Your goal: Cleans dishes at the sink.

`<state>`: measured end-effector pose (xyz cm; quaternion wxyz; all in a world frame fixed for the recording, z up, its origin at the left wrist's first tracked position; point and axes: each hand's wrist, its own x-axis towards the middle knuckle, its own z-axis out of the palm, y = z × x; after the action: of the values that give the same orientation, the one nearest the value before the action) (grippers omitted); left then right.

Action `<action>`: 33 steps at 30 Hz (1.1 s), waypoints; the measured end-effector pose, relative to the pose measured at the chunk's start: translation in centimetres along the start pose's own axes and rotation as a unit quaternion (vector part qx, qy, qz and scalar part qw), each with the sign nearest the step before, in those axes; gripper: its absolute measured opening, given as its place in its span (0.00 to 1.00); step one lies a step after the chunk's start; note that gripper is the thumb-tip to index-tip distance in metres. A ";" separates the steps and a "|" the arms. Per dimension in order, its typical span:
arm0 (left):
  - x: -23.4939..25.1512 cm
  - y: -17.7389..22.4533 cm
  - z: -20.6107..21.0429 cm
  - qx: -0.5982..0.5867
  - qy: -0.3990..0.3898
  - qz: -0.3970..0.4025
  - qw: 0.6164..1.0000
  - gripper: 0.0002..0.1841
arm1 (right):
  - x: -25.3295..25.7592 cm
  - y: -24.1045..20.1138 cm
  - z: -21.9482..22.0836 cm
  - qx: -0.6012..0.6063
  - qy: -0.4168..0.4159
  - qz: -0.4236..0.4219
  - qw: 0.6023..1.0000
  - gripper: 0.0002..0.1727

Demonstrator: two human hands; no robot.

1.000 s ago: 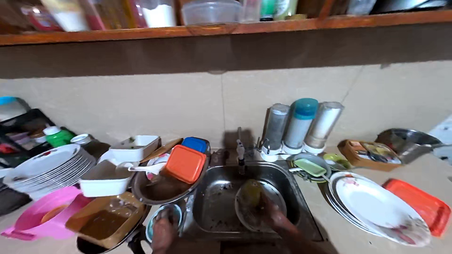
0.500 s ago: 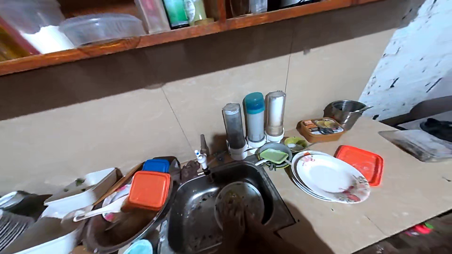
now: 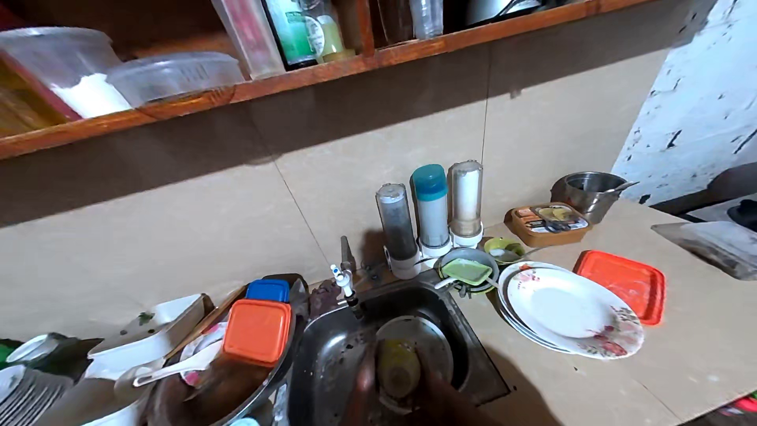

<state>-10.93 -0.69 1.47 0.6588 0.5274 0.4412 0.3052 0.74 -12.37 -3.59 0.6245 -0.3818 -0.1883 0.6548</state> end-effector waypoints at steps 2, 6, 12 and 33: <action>-0.9 1.0 -0.3 0.025 -0.046 -0.041 0.998 0.22 | 0.2 0.0 0.4 0.027 0.029 0.015 0.999 0.46; -2.0 2.5 0.6 0.200 -0.127 -0.029 0.971 0.17 | 0.9 -0.2 0.3 0.152 0.060 0.052 0.985 0.49; -3.4 1.0 4.5 0.205 -0.085 -0.089 0.971 0.36 | 2.1 -0.2 0.4 0.133 0.120 -0.002 0.984 0.31; -4.2 0.9 4.5 0.592 -0.278 0.095 0.751 0.30 | 0.8 -0.2 0.7 0.128 0.105 -0.047 0.985 0.32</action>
<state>-8.60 -5.99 3.63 0.2758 0.9124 0.2791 -0.1161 0.45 -11.38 -3.21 0.7145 -0.3563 -0.0536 0.5997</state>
